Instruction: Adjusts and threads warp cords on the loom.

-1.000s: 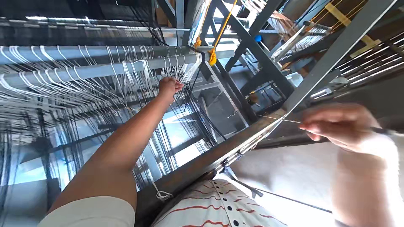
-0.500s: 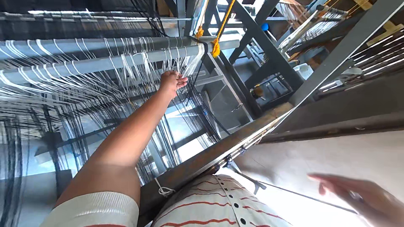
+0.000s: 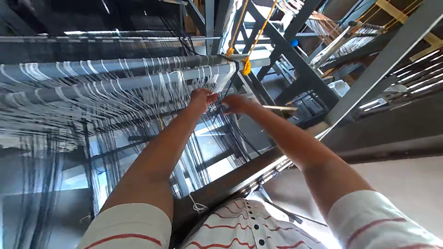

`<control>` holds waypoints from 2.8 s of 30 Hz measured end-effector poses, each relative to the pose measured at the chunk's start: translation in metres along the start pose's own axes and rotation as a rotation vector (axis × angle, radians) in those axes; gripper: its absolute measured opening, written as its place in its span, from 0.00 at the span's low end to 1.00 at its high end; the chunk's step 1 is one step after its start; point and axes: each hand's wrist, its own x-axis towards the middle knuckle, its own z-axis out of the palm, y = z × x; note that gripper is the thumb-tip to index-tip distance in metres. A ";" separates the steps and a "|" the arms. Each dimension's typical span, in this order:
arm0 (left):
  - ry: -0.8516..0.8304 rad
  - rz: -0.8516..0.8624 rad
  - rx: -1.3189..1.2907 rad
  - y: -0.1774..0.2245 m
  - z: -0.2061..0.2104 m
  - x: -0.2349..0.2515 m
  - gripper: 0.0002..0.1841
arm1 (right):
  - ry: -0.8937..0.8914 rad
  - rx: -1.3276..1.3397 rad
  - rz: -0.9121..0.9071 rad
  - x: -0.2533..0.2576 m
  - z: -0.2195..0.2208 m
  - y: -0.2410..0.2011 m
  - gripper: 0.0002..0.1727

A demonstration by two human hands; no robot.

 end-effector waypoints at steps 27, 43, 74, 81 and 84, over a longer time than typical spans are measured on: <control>0.051 -0.021 0.020 0.000 -0.013 0.017 0.05 | -0.088 0.849 -0.130 0.012 0.015 -0.003 0.09; 0.064 -0.022 0.104 -0.001 -0.007 0.009 0.06 | -0.061 0.465 -0.337 -0.225 -0.067 0.000 0.08; 0.053 -0.113 -0.112 0.004 -0.004 0.009 0.07 | -0.115 0.786 -0.048 -0.065 -0.034 -0.007 0.06; 0.043 -0.077 -0.072 0.000 -0.002 0.005 0.07 | -0.022 0.570 0.013 -0.164 -0.080 -0.020 0.05; 0.057 -0.070 -0.059 0.000 -0.002 0.005 0.07 | 0.084 0.503 -0.044 -0.211 -0.084 -0.016 0.07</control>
